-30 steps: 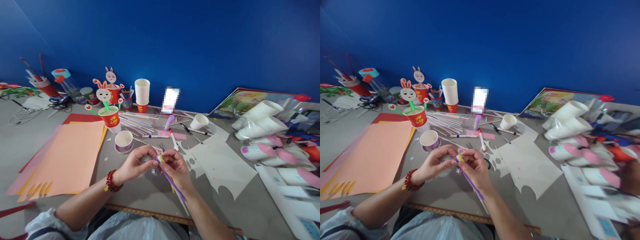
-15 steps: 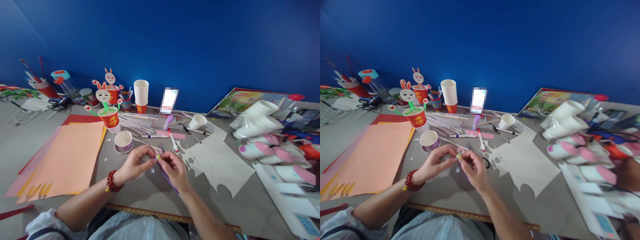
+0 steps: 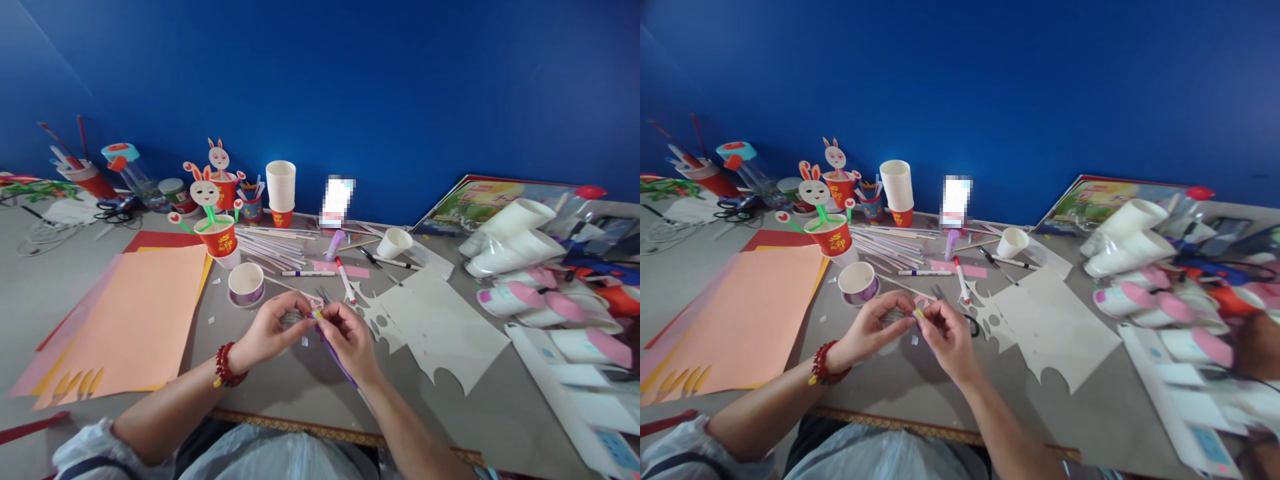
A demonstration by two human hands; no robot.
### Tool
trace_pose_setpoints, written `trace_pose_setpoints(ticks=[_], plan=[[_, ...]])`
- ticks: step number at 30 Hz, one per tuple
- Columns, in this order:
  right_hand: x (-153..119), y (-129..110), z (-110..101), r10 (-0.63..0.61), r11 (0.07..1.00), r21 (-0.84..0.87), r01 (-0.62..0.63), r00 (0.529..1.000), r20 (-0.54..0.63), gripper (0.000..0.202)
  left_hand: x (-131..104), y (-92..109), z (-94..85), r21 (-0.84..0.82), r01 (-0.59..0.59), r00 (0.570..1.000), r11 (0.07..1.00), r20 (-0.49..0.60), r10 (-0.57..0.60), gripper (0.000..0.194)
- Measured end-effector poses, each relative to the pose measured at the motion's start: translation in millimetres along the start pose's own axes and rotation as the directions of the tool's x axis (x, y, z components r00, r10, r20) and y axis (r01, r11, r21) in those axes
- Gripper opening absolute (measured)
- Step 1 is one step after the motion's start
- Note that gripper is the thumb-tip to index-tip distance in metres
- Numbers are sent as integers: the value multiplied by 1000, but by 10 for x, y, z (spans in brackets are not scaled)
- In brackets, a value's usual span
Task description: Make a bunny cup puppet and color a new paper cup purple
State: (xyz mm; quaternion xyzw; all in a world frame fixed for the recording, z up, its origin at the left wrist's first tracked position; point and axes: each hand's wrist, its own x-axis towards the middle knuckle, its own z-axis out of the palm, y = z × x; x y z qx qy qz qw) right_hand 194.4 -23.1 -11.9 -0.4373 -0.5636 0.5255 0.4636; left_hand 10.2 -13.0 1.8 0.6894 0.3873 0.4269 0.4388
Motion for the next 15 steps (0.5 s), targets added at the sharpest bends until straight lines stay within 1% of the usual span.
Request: trace_pose_setpoints(ticks=[4,7,9,12,13,15], plan=[[0,-20,-11,43,999,28,-44,998,48,25,2,-11,-3,-40,63,998,997,10,-63,19],[9,2,-11,124,983,118,-140,983,133,29,0,-10,-17,-56,64,998,996,10,-64,18],[17,26,-9,194,946,223,-236,962,194,33,4,-6,-34,-70,44,999,997,25,-43,17],[23,42,-2,270,857,373,-357,926,266,34,20,-14,-67,-80,24,996,997,89,-17,17],[24,39,1,276,827,415,-380,916,290,34,26,-25,-78,-66,16,995,998,103,-9,17],[23,24,6,252,779,482,-401,904,344,34,35,-54,-92,-10,-13,995,1000,102,14,15]])
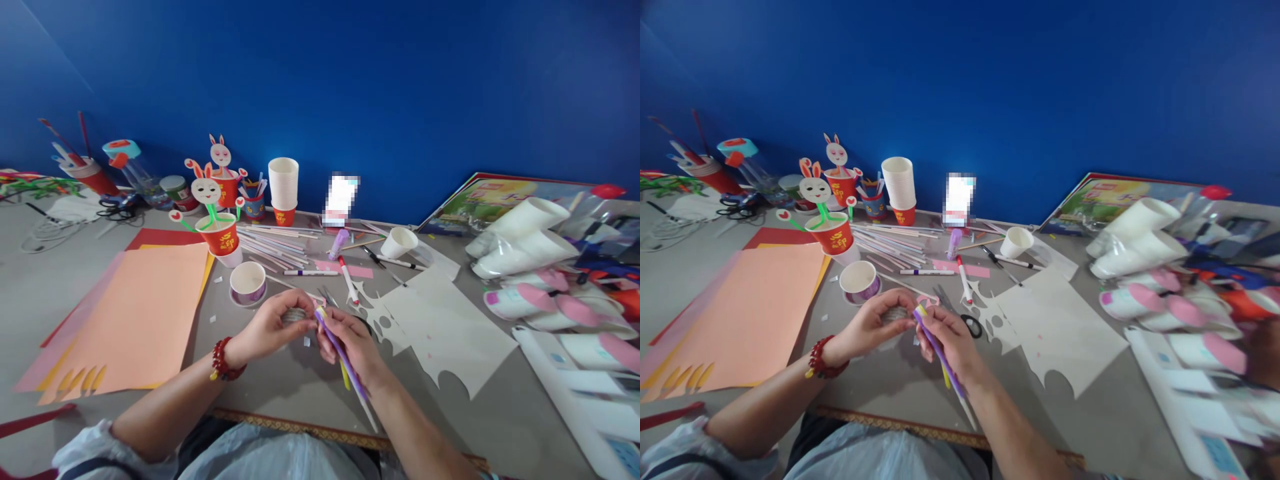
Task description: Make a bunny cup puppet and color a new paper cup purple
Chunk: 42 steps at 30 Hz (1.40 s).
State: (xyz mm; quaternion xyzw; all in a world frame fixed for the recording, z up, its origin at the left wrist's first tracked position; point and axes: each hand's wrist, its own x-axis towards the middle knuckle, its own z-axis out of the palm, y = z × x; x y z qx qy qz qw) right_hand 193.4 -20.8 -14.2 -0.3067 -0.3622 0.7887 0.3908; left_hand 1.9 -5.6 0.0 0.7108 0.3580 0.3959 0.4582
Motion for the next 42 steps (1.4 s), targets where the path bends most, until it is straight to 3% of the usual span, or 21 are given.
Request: trace_pose_setpoints(ticks=[3,7,11,18,27,39,42], plan=[[-8,-18,8,-16,1000,24,15,999,51,34,-1,-25,-4,51,-45,999,998,-26,46,11],[-18,-17,-16,-44,999,-29,43,999,-23,34,-11,10,8,-5,-80,997,997,-4,80,10],[-21,5,-32,-27,999,-23,27,1000,-3,36,-8,24,24,-10,-127,990,992,-69,126,8],[-13,-10,-34,-22,997,-72,18,999,-47,41,-6,-46,52,-3,-188,978,982,-89,187,5],[-27,-47,-19,-19,990,-142,11,998,-53,44,-30,-23,46,-72,-206,977,976,-63,202,10],[-32,-46,-24,-13,994,-111,10,999,-29,45,-79,-59,59,34,-126,983,991,-131,130,9],[-41,-61,-21,-23,995,-96,18,998,-50,46,-95,-82,71,-6,-205,967,979,-152,202,18]])
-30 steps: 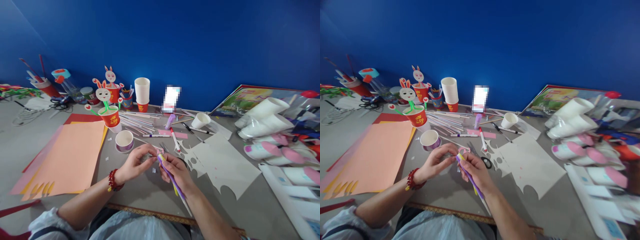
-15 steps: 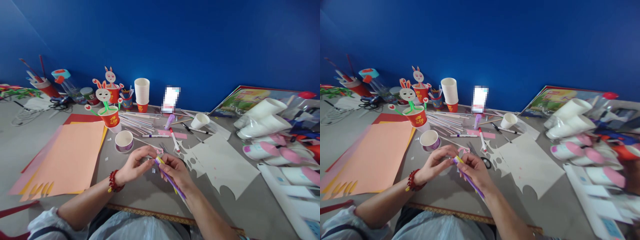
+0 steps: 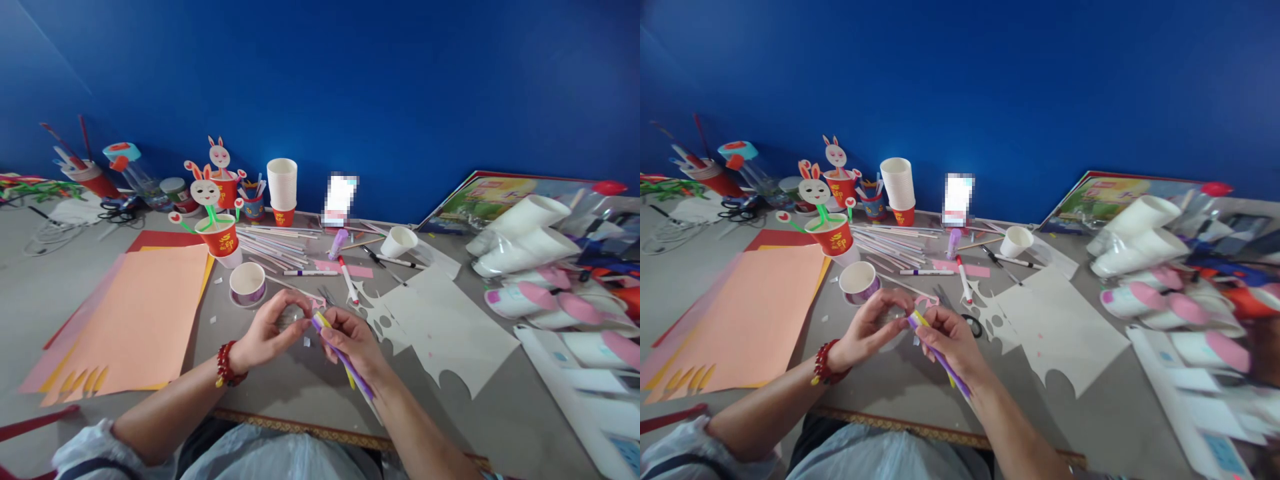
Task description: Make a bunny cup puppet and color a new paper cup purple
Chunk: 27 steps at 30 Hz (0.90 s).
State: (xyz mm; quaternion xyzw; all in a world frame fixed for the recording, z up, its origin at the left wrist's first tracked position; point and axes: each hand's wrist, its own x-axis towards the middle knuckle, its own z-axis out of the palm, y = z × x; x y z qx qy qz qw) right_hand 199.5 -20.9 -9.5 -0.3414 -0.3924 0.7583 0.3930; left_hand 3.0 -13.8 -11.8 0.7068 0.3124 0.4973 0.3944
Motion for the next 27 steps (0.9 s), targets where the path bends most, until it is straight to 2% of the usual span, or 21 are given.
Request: trace_pose_setpoints(ticks=[3,6,11,15,20,27], plan=[[-1,-6,-7,-9,1000,6,9,1000,-15,46,20,-12,0,-20,-100,994,995,47,100,21],[6,-4,-11,-12,1000,5,12,1000,-11,46,65,-1,-15,17,-119,990,993,82,117,15],[14,1,4,11,1000,-29,-10,1000,7,48,99,51,-32,15,-77,997,997,24,77,13],[15,0,20,-2,996,-90,0,1000,-22,45,89,61,-22,27,-45,999,999,-4,45,10],[22,-3,26,-81,976,-206,72,996,-35,42,98,71,6,55,-8,999,998,-46,11,10],[23,34,48,-237,926,-316,205,969,-65,34,90,92,33,3,114,992,993,-52,-113,13]])
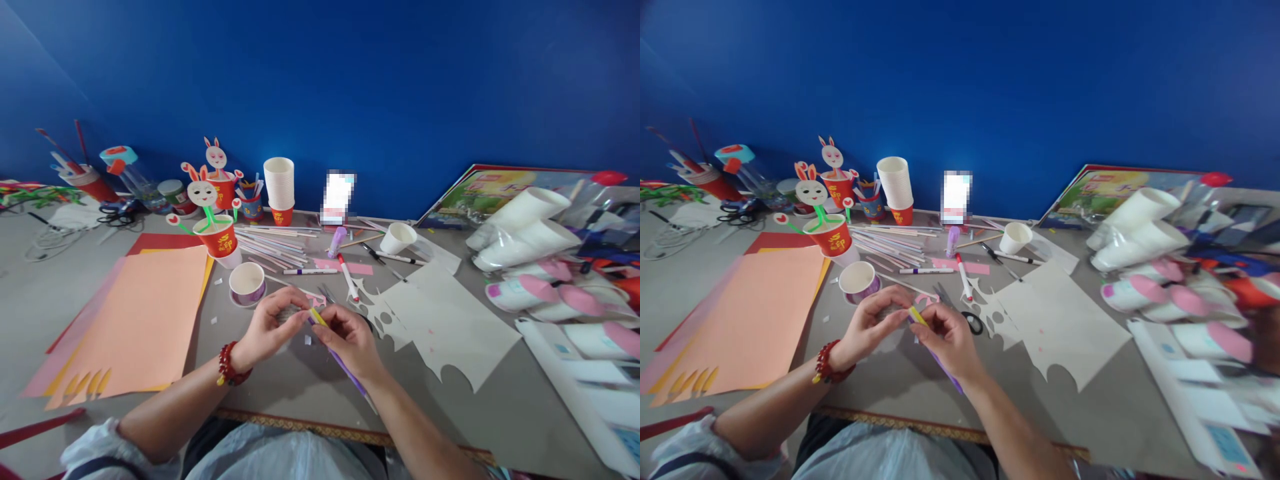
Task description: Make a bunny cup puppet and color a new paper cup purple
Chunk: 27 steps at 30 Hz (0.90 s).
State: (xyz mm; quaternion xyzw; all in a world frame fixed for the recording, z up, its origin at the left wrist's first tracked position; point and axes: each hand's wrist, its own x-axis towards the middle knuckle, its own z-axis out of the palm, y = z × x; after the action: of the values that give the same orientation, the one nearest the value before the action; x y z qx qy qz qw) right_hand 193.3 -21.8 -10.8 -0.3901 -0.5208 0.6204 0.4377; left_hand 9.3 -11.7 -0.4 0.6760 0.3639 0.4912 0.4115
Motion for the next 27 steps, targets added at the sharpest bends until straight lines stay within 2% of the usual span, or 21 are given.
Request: trace_pose_setpoints(ticks=[8,12,16,27], plan=[[-38,31,-11,-62,986,-160,52,996,-59,27,9,23,24,9,-4,1000,1000,26,4,16],[-51,37,-13,-144,958,-259,123,988,-63,26,-3,30,33,52,12,999,999,40,-14,14],[-60,44,1,-187,947,-277,163,980,-61,25,-37,22,57,91,27,1000,995,8,-28,12],[-55,55,28,-186,941,-304,147,977,-104,25,-30,40,90,95,102,995,990,-19,-101,11]])
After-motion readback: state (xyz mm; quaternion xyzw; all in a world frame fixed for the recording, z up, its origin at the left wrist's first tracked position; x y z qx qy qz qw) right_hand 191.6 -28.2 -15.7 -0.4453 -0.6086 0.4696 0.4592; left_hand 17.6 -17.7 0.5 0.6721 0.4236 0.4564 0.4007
